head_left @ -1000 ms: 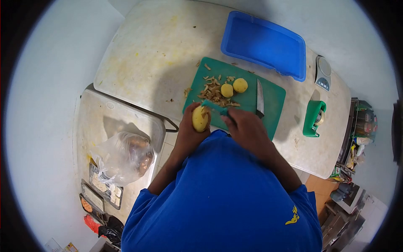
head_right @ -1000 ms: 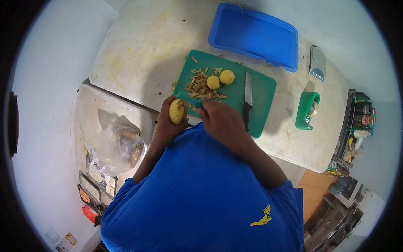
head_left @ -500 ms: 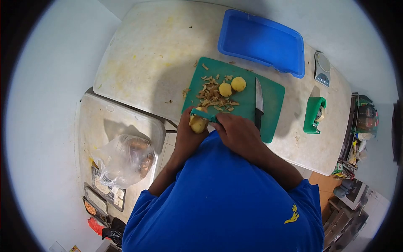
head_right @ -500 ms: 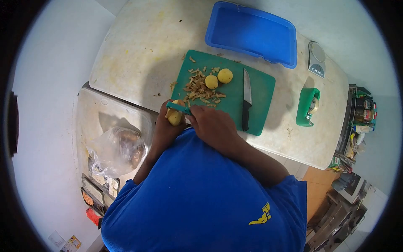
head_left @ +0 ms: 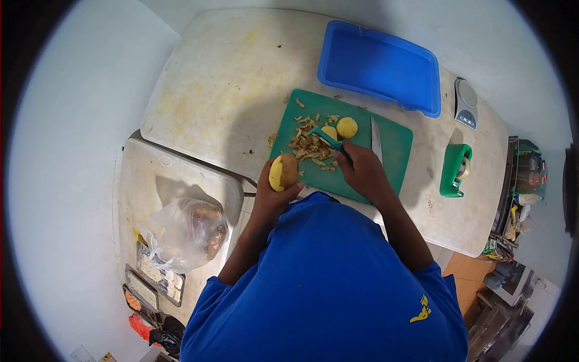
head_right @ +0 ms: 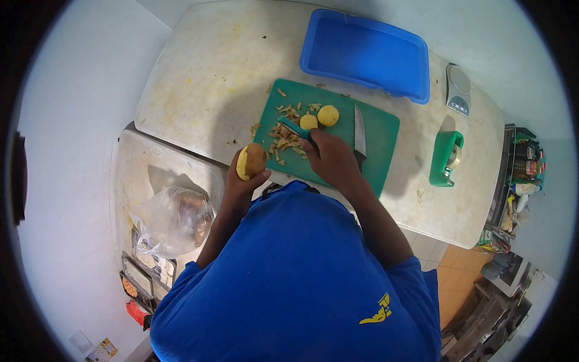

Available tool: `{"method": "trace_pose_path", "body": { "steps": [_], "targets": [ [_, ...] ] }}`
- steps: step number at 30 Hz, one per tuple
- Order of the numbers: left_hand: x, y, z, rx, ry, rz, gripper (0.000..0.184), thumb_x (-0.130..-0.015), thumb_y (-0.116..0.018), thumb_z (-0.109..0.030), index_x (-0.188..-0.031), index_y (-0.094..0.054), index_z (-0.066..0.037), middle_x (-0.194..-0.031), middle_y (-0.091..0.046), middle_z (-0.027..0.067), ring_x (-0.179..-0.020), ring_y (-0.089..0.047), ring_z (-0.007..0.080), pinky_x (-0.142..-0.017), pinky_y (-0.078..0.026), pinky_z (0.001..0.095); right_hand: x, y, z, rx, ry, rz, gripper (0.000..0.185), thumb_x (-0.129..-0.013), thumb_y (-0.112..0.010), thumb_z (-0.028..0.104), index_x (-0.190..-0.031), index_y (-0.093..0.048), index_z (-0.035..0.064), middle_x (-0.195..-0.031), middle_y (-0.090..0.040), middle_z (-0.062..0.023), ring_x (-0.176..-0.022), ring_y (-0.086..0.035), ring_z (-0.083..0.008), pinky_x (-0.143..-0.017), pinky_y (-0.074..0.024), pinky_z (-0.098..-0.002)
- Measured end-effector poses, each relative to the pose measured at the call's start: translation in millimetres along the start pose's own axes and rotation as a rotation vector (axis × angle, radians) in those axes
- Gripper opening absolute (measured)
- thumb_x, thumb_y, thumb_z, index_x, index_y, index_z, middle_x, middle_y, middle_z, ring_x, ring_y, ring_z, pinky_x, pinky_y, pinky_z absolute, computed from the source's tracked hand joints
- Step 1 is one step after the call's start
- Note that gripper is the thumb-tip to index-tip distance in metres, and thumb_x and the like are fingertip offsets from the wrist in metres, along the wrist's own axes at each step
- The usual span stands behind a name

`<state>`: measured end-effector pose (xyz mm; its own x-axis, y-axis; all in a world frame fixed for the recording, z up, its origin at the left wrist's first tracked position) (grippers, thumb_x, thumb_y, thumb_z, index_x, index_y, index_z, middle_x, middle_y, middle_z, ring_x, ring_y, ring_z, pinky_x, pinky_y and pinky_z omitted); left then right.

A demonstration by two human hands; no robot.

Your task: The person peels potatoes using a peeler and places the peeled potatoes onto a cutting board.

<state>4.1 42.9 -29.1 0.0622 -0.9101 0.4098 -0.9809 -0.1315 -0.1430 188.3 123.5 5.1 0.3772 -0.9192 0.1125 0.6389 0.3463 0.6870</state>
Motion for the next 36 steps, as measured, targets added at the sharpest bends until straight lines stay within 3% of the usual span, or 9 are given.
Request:
{"method": "trace_pose_path", "body": {
  "steps": [4,7,12,16,19,24,27,30,36],
  "targets": [
    [-4.2,-3.9,1.2,0.212,-0.059,0.033,0.070,-0.076,-0.074,-0.002,-0.137,-0.039,-0.008,-0.120,-0.051,0.0080,-0.105,-0.054,0.0165,-0.089,-0.049,0.0307,-10.5,-28.3,-38.1,-0.001,0.144,-0.191,0.031,-0.097,-0.053,0.027,-0.087,-0.053,-0.0021,-0.070,-0.058,-0.0238,-0.068,-0.058,-0.0446,-0.062,-0.0420,-0.0515],
    [-8.6,4.6,20.4,0.387,0.024,0.111,0.064,-0.082,-0.071,-0.008,-0.138,-0.040,-0.009,-0.121,-0.051,0.0099,-0.104,-0.056,0.0187,-0.090,-0.049,0.0316,-11.3,-70.9,-108.3,0.201,-0.180,0.112,0.032,-0.099,-0.050,0.030,-0.090,-0.054,-0.0007,-0.076,-0.061,-0.0235,-0.073,-0.060,-0.0431,-0.066,-0.0441,-0.0541],
    [-8.5,-3.9,24.5,1.048,0.202,0.293,0.047,-0.093,-0.059,-0.028,-0.132,-0.045,-0.005,-0.122,-0.055,0.0161,-0.105,-0.059,0.0268,-0.093,-0.051,0.0373,-4.4,-41.1,-61.9,0.090,-0.180,0.148,0.032,-0.099,-0.050,0.030,-0.090,-0.054,0.0003,-0.074,-0.061,-0.0234,-0.076,-0.061,-0.0442,-0.067,-0.0451,-0.0535],
    [-15.0,-1.4,29.7,1.075,0.197,0.172,0.047,-0.098,-0.050,-0.038,-0.128,-0.048,-0.002,-0.122,-0.057,0.0187,-0.108,-0.059,0.0299,-0.097,-0.050,0.0412,8.7,-22.8,13.9,-0.086,0.141,0.037,0.028,-0.097,-0.055,0.026,-0.087,-0.052,-0.0003,-0.069,-0.058,-0.0221,-0.067,-0.058,-0.0427,-0.061,-0.0413,-0.0514],
    [-15.4,-6.3,25.1,1.038,0.200,0.137,0.050,-0.099,-0.047,-0.042,-0.126,-0.050,0.000,-0.123,-0.057,0.0185,-0.112,-0.057,0.0301,-0.099,-0.049,0.0411,18.4,-22.5,48.6,-0.048,0.243,0.032,0.025,-0.095,-0.056,0.024,-0.090,-0.054,-0.0001,-0.076,-0.060,-0.0217,-0.071,-0.059,-0.0425,-0.062,-0.0427,-0.0509],
    [-12.2,-13.9,14.6,1.023,0.201,0.166,0.054,-0.100,-0.039,-0.048,-0.123,-0.052,-0.001,-0.119,-0.059,0.0161,-0.110,-0.057,0.0281,-0.095,-0.048,0.0428,23.1,-33.0,72.5,-0.004,0.251,0.095,0.022,-0.095,-0.056,0.023,-0.094,-0.055,0.0013,-0.084,-0.063,-0.0203,-0.076,-0.061,-0.0418,-0.065,-0.0458,-0.0506],
    [-11.5,-13.6,29.9,0.930,0.261,0.209,0.052,-0.100,-0.036,-0.049,-0.129,-0.049,-0.008,-0.125,-0.057,0.0115,-0.113,-0.055,0.0251,-0.097,-0.045,0.0413,24.3,-41.3,74.6,0.026,0.258,0.132,0.022,-0.095,-0.055,0.023,-0.095,-0.055,0.0014,-0.084,-0.063,-0.0198,-0.078,-0.062,-0.0413,-0.066,-0.0467,-0.0505],
    [-8.0,-14.4,43.3,0.816,0.345,0.121,0.050,-0.101,-0.035,-0.051,-0.124,-0.052,-0.010,-0.118,-0.059,0.0089,-0.106,-0.056,0.0222,-0.091,-0.046,0.0384,25.0,-44.1,76.3,0.036,0.242,0.151,0.024,-0.095,-0.054,0.025,-0.096,-0.055,0.0011,-0.084,-0.064,-0.0196,-0.078,-0.062,-0.0409,-0.067,-0.0470,-0.0505],
    [-8.7,-12.1,49.1,0.878,0.329,0.061,0.046,-0.101,-0.035,-0.050,-0.110,-0.055,-0.009,-0.102,-0.060,0.0062,-0.094,-0.057,0.0195,-0.085,-0.046,0.0374,26.5,-46.3,74.8,0.066,0.214,0.174,0.025,-0.095,-0.054,0.025,-0.096,-0.055,0.0009,-0.085,-0.064,-0.0199,-0.078,-0.063,-0.0406,-0.067,-0.0472,-0.0505]
  ]
}}
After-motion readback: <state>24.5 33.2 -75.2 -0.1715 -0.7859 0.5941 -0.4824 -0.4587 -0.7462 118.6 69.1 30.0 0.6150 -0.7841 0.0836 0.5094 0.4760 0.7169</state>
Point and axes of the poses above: each hand's wrist, its own x-axis away from the middle knuckle, its own y-axis out of the back of the hand, z = x × y, the point moved 9 cm from there along -x, towards the middle knuckle
